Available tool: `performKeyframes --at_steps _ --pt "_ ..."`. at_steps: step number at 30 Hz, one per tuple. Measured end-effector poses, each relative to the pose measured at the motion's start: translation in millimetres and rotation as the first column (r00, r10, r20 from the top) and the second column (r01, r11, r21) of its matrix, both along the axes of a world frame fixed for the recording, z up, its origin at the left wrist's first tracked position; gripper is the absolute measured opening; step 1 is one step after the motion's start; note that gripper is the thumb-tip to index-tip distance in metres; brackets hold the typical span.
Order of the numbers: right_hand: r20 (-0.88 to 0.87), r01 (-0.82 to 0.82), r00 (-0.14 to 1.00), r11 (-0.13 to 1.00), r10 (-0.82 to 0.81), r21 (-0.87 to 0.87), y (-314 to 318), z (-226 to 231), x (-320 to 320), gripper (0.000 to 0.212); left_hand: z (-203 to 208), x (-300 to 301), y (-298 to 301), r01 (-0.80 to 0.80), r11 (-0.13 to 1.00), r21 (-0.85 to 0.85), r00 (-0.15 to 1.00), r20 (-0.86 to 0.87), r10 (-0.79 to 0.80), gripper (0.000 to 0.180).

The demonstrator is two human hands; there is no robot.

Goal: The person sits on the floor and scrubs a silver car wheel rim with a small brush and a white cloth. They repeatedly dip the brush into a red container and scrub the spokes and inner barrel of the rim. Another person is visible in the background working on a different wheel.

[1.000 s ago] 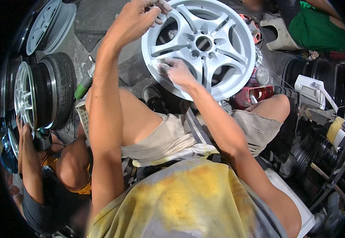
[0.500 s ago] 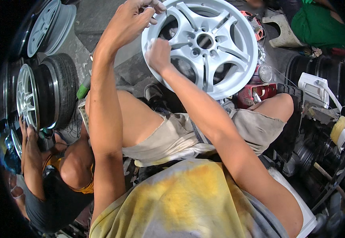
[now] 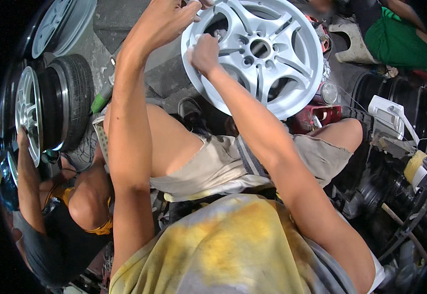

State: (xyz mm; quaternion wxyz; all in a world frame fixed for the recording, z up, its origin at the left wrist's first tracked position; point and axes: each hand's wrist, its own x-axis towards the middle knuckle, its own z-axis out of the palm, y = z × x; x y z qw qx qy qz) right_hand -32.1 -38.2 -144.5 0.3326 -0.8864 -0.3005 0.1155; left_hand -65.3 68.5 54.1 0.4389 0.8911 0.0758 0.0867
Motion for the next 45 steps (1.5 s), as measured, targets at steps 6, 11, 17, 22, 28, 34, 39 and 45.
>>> performKeyframes --at_steps 6,11,17,22,28,34,39,45 --pt "-0.055 -0.501 0.854 0.79 0.517 -0.353 -202.5 48.7 -32.9 0.029 -1.3 -4.0 -6.3 -0.01 0.991 0.135 0.999 0.046 0.004 0.028" --pt "-0.214 -0.522 0.808 0.498 0.549 -0.693 -259.6 67.9 0.0 0.027 -16.6 -10.7 4.8 -0.016 0.99 0.139 1.0 -0.024 0.02 0.029" --pt "-0.058 -0.408 0.912 0.878 0.407 -0.249 -194.8 54.9 -58.8 0.03 -10.0 -5.7 -2.9 -0.007 0.994 0.108 0.999 -0.041 0.011 0.031" --pt "0.044 -0.475 0.85 0.802 0.524 -0.362 -279.4 65.3 -65.5 0.037 -5.8 -21.9 0.6 -0.064 0.985 0.157 0.987 -0.139 0.086 0.031" --pt "0.235 -0.4 0.886 0.915 0.4 -0.053 -126.3 30.9 -77.8 0.032 4.5 -4.7 -11.6 -0.014 0.989 0.145 0.992 -0.124 0.032 0.03" --pt "0.249 -0.311 0.91 0.944 0.33 -0.115 -49.2 15.6 -51.3 0.02 -47.6 -11.1 16.5 0.141 0.935 0.326 0.99 -0.056 -0.13 0.026" --pt "-0.083 -0.446 0.893 0.895 0.443 -0.021 -222.1 33.4 -44.0 0.049 -62.6 -12.9 -14.4 0.19 0.898 0.397 0.948 -0.311 -0.063 0.026" --pt "-0.123 -0.196 0.971 0.977 0.205 0.083 -124.1 12.4 -48.6 0.02 -97.8 -12.8 -55.9 0.563 0.762 0.32 0.651 -0.74 -0.171 0.024"
